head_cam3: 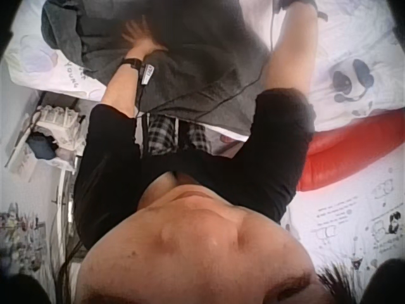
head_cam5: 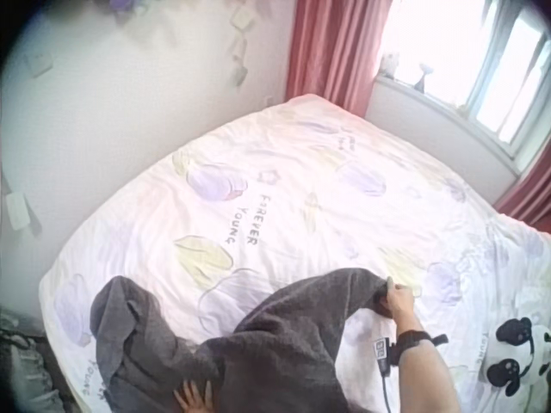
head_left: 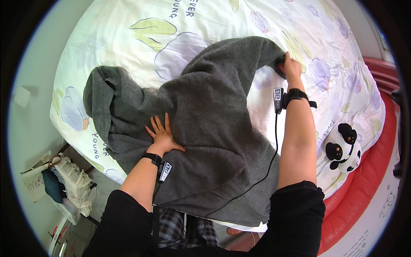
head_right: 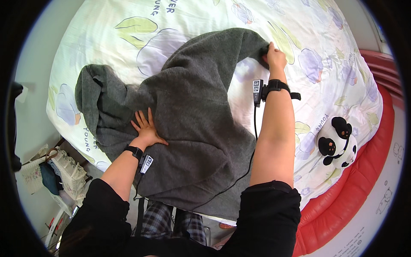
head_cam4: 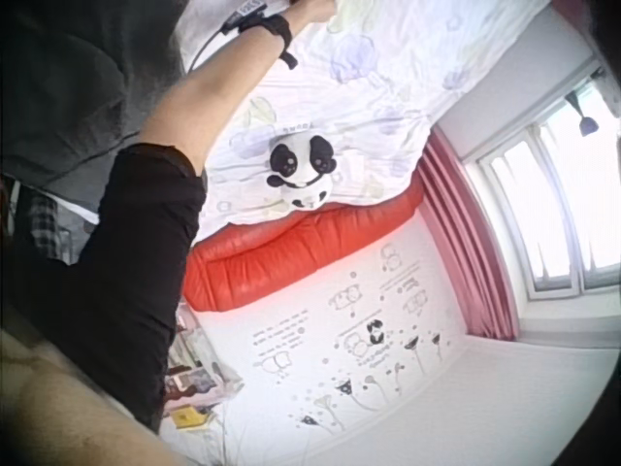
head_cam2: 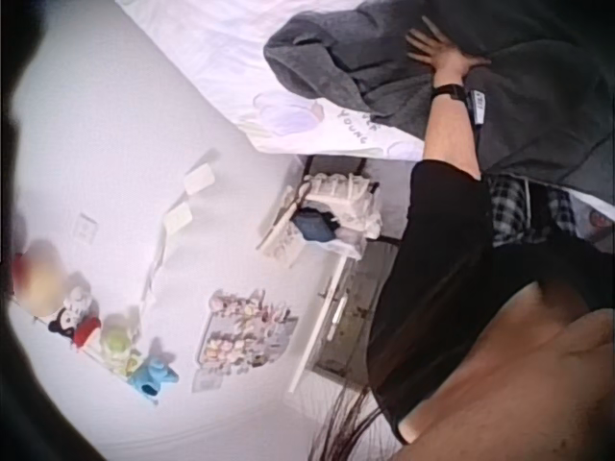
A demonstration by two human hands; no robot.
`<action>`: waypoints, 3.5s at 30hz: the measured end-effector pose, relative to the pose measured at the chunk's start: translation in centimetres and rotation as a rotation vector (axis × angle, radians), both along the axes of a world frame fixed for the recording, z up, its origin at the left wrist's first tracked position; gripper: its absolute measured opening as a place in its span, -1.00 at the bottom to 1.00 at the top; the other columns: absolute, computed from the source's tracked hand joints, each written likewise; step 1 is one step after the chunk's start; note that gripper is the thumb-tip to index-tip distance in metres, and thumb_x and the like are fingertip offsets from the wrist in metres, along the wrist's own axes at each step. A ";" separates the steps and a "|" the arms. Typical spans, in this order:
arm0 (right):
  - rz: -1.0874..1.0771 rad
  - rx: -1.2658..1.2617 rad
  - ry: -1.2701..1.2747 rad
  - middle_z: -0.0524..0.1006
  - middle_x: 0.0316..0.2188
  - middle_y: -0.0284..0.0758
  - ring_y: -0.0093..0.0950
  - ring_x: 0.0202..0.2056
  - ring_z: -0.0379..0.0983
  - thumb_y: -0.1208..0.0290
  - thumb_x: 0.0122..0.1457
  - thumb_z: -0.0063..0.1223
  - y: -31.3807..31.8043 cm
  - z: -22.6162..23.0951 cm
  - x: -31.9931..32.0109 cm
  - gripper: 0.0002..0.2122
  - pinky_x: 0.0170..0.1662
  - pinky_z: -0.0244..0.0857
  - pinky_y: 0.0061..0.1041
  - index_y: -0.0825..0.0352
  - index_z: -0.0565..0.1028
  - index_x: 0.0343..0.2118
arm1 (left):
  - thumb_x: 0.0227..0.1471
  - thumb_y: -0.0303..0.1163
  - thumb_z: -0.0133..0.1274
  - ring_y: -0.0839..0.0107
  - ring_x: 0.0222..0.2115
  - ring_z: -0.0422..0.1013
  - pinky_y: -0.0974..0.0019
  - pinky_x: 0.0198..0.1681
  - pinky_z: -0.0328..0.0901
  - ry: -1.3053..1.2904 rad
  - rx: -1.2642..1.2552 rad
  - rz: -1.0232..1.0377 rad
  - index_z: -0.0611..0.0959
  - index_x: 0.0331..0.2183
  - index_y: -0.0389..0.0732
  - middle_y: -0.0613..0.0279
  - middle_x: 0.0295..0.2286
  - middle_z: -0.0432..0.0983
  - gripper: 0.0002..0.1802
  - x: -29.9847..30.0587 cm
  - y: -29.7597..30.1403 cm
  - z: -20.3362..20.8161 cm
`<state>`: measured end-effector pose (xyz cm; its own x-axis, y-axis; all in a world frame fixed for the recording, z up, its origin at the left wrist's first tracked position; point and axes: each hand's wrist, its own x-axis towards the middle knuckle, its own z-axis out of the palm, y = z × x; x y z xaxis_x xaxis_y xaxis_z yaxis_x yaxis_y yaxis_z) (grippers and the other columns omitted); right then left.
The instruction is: The person folds a grey sweatshirt on the bed and places it on a chair. Then, they retrieve a wet wipe and clean two stuffed toys, a blue bear and a green alien, before placing them on the bed.
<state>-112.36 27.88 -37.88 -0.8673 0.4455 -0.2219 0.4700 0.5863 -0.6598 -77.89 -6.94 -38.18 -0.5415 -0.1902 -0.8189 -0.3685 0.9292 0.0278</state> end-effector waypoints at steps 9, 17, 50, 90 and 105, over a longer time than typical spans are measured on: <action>0.261 -0.588 1.057 0.54 -0.41 -0.31 -0.52 -0.38 0.46 0.45 -0.04 0.17 -5.5 21.6 -0.9 -0.77 -0.26 0.28 -0.67 0.41 0.52 -0.30 | -0.80 0.24 0.32 -0.21 0.12 -0.67 -0.39 -0.01 -0.57 0.072 0.007 -0.005 -0.48 0.12 -0.15 -0.38 0.10 -0.56 0.67 0.2 -0.1 0.2; 1.268 -0.725 -0.159 0.51 -0.24 -0.24 -0.41 -0.03 0.34 0.64 -0.22 0.00 -8.2 21.7 29.5 -0.65 0.19 -0.23 -0.11 0.35 0.50 -0.26 | -0.72 0.18 0.33 -0.21 0.12 -0.65 -0.39 0.00 -0.51 0.195 0.028 -0.022 -0.52 0.10 -0.10 -0.35 0.10 -0.57 0.65 0.3 -0.3 0.4; 0.834 0.059 -0.613 0.31 -0.14 -0.08 -0.11 -0.21 0.34 0.39 -0.07 0.07 -4.4 10.2 60.3 -0.43 -0.17 0.27 -0.28 0.11 0.16 0.07 | -0.12 -0.19 0.02 0.20 -0.24 0.37 0.30 -0.21 0.27 1.190 0.186 1.290 0.35 -0.16 -0.59 -0.13 -0.20 0.37 -0.36 -3.3 -31.7 5.1; 0.342 -0.298 -0.539 0.46 -0.55 -0.28 -0.51 -0.50 0.38 0.45 0.07 -0.04 18.7 15.6 77.0 -0.77 -0.38 0.28 -0.53 0.35 0.36 -0.19 | -0.29 -0.56 0.03 0.20 -0.29 0.41 0.34 -0.19 0.26 0.940 0.620 0.004 0.50 -0.13 -0.16 0.04 -0.28 0.47 -0.48 15.9 14.5 19.7; 0.110 -0.312 -0.396 0.50 -0.49 -0.21 -0.38 -0.45 0.45 0.35 0.04 0.02 33.8 10.8 80.3 -0.71 -0.35 0.32 -0.45 0.32 0.37 -0.16 | -0.08 -0.25 0.05 0.22 -0.27 0.38 0.27 -0.20 0.28 0.100 1.085 -0.534 0.54 -0.22 -0.20 0.11 -0.34 0.46 -0.65 31.0 39.9 15.8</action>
<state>-32.09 61.71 -27.09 -0.7279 0.2167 -0.6505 0.6658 0.4504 -0.5949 -46.94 32.92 -22.40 -0.4122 0.8350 -0.3645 0.1016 0.4397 0.8924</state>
